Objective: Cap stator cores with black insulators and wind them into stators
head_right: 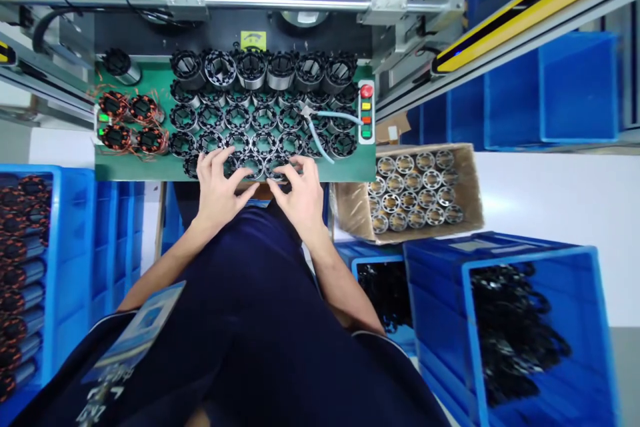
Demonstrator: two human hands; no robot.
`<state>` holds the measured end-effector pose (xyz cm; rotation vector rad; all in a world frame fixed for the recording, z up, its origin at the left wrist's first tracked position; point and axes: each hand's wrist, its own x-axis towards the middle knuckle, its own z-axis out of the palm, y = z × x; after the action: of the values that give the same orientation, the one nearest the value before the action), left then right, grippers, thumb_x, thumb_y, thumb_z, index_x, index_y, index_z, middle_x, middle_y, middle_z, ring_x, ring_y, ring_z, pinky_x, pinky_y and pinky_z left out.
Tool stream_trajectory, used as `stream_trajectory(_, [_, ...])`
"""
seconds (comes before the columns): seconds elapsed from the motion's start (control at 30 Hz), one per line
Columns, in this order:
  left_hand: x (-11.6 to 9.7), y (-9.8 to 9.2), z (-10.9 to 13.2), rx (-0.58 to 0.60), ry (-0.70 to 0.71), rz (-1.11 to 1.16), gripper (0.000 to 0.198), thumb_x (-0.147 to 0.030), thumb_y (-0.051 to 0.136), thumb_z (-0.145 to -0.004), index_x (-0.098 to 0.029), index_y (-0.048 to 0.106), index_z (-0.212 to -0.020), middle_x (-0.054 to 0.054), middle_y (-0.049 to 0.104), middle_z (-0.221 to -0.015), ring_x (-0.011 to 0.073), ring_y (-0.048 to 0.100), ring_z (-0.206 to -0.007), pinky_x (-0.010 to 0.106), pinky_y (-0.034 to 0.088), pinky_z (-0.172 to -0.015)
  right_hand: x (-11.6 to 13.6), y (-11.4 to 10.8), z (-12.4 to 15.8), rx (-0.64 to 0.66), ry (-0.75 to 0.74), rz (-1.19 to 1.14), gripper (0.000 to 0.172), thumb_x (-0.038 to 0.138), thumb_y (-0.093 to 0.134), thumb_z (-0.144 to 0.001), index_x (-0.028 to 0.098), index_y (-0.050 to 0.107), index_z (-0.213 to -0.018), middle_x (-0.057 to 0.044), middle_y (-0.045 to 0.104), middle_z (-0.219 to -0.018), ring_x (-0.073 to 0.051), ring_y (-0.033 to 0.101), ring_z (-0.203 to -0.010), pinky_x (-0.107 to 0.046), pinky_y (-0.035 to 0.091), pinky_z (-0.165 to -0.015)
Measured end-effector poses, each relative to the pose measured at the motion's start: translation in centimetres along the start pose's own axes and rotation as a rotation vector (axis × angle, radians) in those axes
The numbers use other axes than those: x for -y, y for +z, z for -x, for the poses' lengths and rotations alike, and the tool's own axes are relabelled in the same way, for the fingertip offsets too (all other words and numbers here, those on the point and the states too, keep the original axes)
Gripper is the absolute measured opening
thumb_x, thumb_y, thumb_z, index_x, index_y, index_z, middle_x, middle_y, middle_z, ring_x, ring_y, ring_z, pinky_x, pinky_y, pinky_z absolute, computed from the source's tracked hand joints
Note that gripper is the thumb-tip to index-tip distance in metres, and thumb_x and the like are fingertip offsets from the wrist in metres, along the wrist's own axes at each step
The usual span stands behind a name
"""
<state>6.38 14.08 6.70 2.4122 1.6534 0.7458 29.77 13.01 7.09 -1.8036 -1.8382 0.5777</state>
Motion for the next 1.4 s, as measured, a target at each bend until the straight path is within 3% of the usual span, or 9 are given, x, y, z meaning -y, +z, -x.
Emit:
stream_trajectory(0.17, [0.3,0.6,-0.7,0.110,-0.036,0.049,0.019,-0.049,0.088,-0.113,-0.030,0.088,-0.110,0.012,0.071,-0.180,0.0465,0.058,-0.173,0.093,0.022,-0.152,0.2,-0.4,-0.2,0.043,0.045,-0.051,0.031,0.054,0.075,-0.115,0.026,0.088,-0.120,-0.019,0.073,-0.154,-0.038,0.078,-0.137,-0.061,0.070,-0.123])
stream_trajectory(0.27, [-0.4,-0.9,-0.9,0.033,-0.014,0.148,0.021,-0.052,0.089,-0.112,-0.033,0.087,-0.103,0.006,0.078,-0.173,0.0442,0.062,-0.168,0.094,0.014,-0.153,1.0,-2.6,0.4,0.043,0.044,-0.121,0.033,0.058,0.076,-0.115,0.027,0.084,-0.114,-0.018,0.075,-0.159,-0.037,0.080,-0.143,-0.057,0.071,-0.122])
stream_trajectory(0.37, [-2.0,-4.3,-1.3,-0.141,0.057,0.298,0.018,-0.049,0.095,-0.108,-0.034,0.084,-0.109,0.007,0.079,-0.169,0.0422,0.069,-0.160,0.087,0.037,-0.147,2.7,-5.7,1.1,0.008,0.066,-0.382,0.043,0.067,0.081,-0.112,0.027,0.070,-0.102,-0.015,0.079,-0.154,-0.035,0.083,-0.138,-0.050,0.076,-0.105])
stream_trajectory(0.47, [-3.5,-8.1,-2.2,-0.134,0.062,0.674,0.020,-0.045,0.088,-0.114,-0.031,0.074,-0.118,0.011,0.082,-0.156,0.0376,0.080,-0.151,0.066,0.067,-0.124,5.0,-8.5,1.2,-0.021,0.116,-0.773,0.053,0.078,0.086,-0.105,0.032,0.061,-0.111,-0.006,0.081,-0.128,-0.026,0.084,-0.099,-0.040,0.074,-0.074])
stream_trajectory(0.6, [-4.2,-10.9,-3.1,-0.077,0.069,0.953,0.024,-0.047,0.086,-0.116,-0.029,0.070,-0.116,0.010,0.083,-0.133,0.0343,0.084,-0.142,0.054,0.071,-0.110,7.5,-10.4,0.4,0.044,0.102,-1.030,0.075,0.084,0.085,-0.102,0.049,0.051,-0.159,0.002,0.078,-0.110,-0.023,0.072,-0.068,-0.042,0.071,-0.058])
stream_trajectory(0.67, [-4.2,-11.3,-3.1,-0.081,0.088,0.947,0.027,-0.048,0.090,-0.113,-0.029,0.071,-0.116,0.011,0.082,-0.138,0.0322,0.083,-0.138,0.051,0.070,-0.107,8.1,-10.7,0.0,0.110,0.107,-1.057,0.080,0.085,0.086,-0.101,0.051,0.051,-0.165,0.003,0.078,-0.108,-0.024,0.071,-0.065,-0.045,0.072,-0.059])
stream_trajectory(0.87, [-3.6,-11.1,-1.9,-0.096,0.037,0.974,0.025,-0.042,0.093,-0.112,-0.029,0.072,-0.119,0.009,0.081,-0.136,0.0301,0.081,-0.139,0.047,0.068,-0.109,8.8,-10.1,0.1,0.139,0.137,-1.013,0.092,0.092,0.084,-0.098,0.043,0.055,-0.170,-0.005,0.082,-0.129,-0.026,0.079,-0.081,-0.046,0.075,-0.067])
stream_trajectory(1.07, [-3.5,-11.4,-0.9,-0.076,-0.014,0.927,0.028,-0.049,0.090,-0.114,-0.027,0.072,-0.115,0.008,0.079,-0.135,0.0317,0.080,-0.138,0.049,0.067,-0.109,8.8,-10.8,0.3,0.076,0.016,-0.965,0.069,0.057,0.110,-0.085,0.046,0.075,-0.143,-0.005,0.081,-0.154,-0.037,0.084,-0.130,-0.059,0.083,-0.100])
stream_trajectory(1.4, [-3.1,-11.4,-0.8,-0.051,0.008,0.889,0.030,-0.048,0.091,-0.113,-0.028,0.070,-0.116,0.009,0.076,-0.137,0.0329,0.081,-0.138,0.049,0.068,-0.107,8.4,-10.2,0.2,0.022,-0.059,-0.966,0.072,0.039,0.113,-0.078,0.053,0.073,-0.137,0.000,0.085,-0.150,-0.038,0.085,-0.130,-0.057,0.083,-0.095])
